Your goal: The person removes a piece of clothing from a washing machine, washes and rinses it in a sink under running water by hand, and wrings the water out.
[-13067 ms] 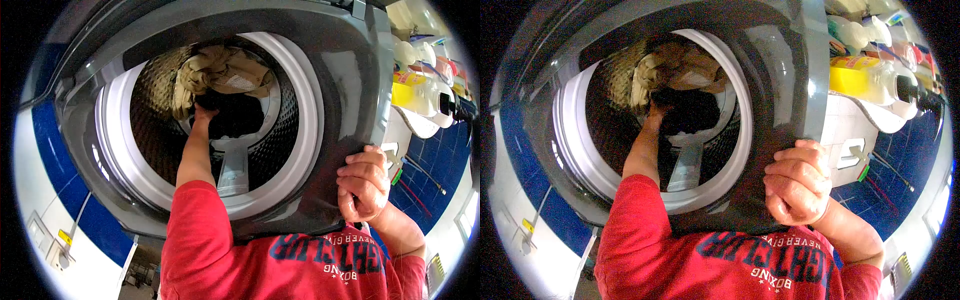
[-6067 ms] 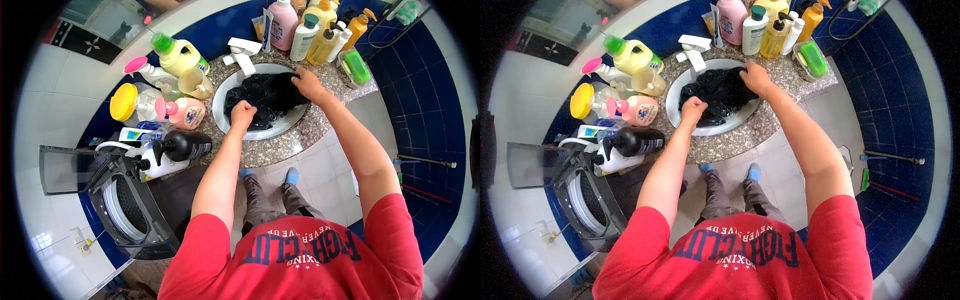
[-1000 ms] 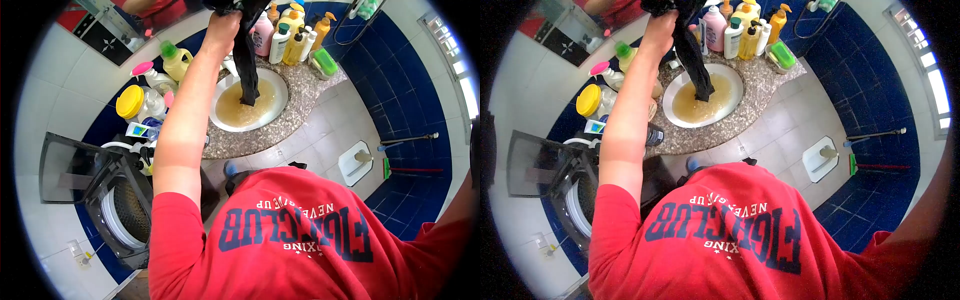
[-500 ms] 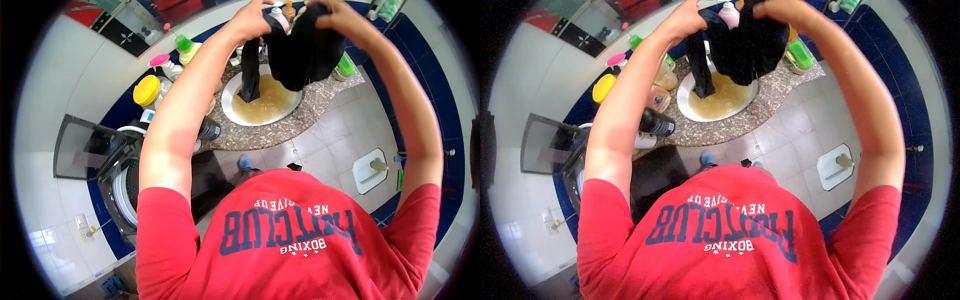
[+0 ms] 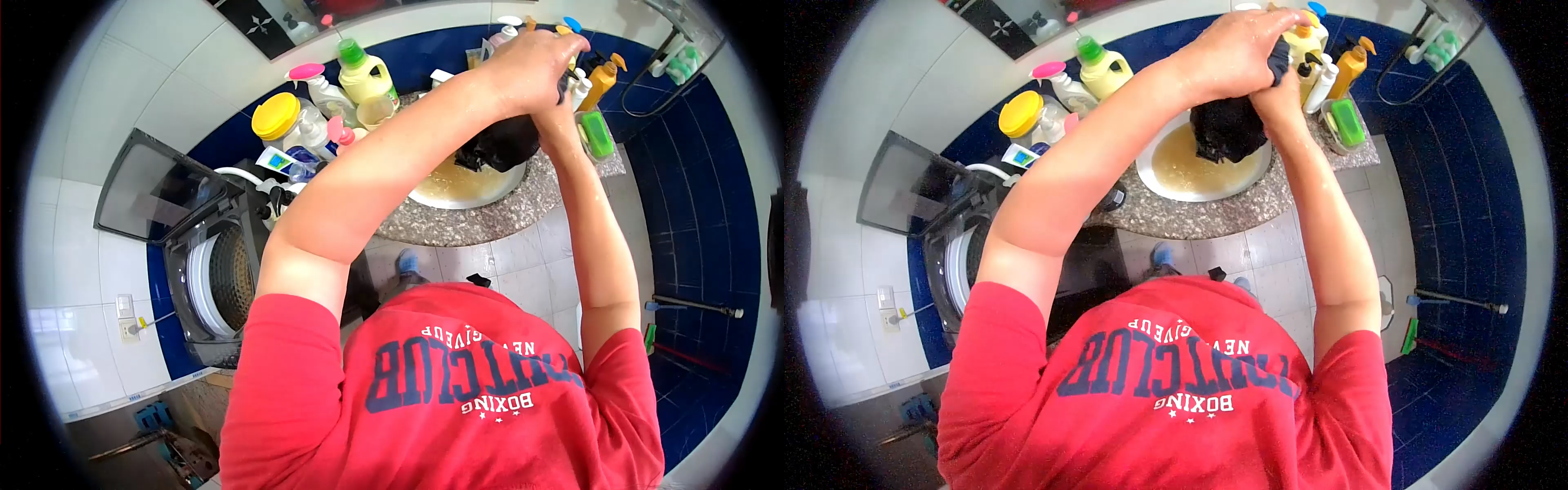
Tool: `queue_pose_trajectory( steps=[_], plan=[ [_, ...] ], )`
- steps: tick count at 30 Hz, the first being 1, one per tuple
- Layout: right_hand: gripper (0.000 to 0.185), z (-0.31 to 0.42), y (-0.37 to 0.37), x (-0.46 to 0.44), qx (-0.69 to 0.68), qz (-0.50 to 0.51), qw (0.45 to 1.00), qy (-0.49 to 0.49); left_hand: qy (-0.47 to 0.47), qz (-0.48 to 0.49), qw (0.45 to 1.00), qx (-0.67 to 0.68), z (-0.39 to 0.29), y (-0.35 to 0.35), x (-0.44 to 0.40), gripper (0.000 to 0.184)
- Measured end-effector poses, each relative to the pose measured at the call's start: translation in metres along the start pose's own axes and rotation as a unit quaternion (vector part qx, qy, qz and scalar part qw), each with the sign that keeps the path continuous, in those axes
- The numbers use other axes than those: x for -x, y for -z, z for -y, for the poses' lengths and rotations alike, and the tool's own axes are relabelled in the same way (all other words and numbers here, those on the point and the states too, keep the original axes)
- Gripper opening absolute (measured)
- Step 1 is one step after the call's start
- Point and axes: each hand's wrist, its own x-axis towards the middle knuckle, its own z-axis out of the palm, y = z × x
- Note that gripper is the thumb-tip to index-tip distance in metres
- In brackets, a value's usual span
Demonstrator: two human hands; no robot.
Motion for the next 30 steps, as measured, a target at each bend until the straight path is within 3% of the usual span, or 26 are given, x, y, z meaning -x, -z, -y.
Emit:
queue_pose_trajectory(
  steps=[1,2,4,6,8,11,13,14,19,22,25,27,28,30],
  plan=[
    [0.051,-0.004,0.000,0.002,-0.034,-0.053,0.998,0.018,0.003,-0.001,1.000,-0.002,0.002,0.004,0.004,0.055],
    [0.050,-0.006,0.009,-0.007,0.016,-0.022,0.999,0.019,-0.018,0.002,1.000,-0.001,0.005,0.009,0.011,0.053],
    [0.044,-0.008,0.015,-0.006,-0.034,-0.006,0.999,0.003,-0.013,-0.007,1.000,0.020,0.010,0.022,0.030,0.056],
    [0.037,0.000,0.017,-0.001,-0.010,-0.027,0.999,-0.015,0.091,-0.043,0.994,0.035,0.025,0.023,0.062,0.043],
    [0.036,0.000,0.020,0.003,-0.017,-0.042,0.999,-0.027,0.276,-0.007,0.959,0.063,0.054,0.003,0.108,0.030],
    [0.044,-0.009,0.026,0.005,-0.023,-0.079,0.996,-0.041,0.345,0.113,0.932,0.005,0.105,-0.068,0.199,0.016],
    [0.049,-0.010,0.027,0.008,-0.020,-0.117,0.991,-0.053,0.380,0.334,0.862,-0.037,0.126,-0.115,0.238,0.023],
    [0.048,-0.015,0.030,0.009,0.004,-0.139,0.989,-0.058,0.425,0.385,0.819,-0.011,0.121,-0.121,0.244,0.026],
    [0.041,-0.009,0.029,0.019,0.067,-0.158,0.983,-0.062,0.382,0.428,0.818,-0.034,0.154,-0.187,0.271,0.037],
    [0.038,0.001,0.018,0.022,-0.008,-0.151,0.987,-0.054,0.377,0.361,0.852,-0.031,0.180,-0.221,0.279,0.046],
    [0.036,-0.003,0.019,0.025,0.021,-0.147,0.989,-0.021,0.358,0.423,0.832,-0.040,0.192,-0.228,0.275,0.052],
    [0.034,-0.004,0.020,0.026,0.060,-0.164,0.984,-0.014,0.285,0.559,0.768,-0.130,0.206,-0.250,0.288,0.056],
    [0.034,-0.006,0.023,0.026,0.083,-0.164,0.983,-0.017,0.284,0.561,0.767,-0.128,0.204,-0.247,0.286,0.056],
    [0.035,-0.006,0.023,0.026,0.071,-0.162,0.984,-0.015,0.437,0.458,0.774,-0.016,0.191,-0.232,0.279,0.053]
  ],
)
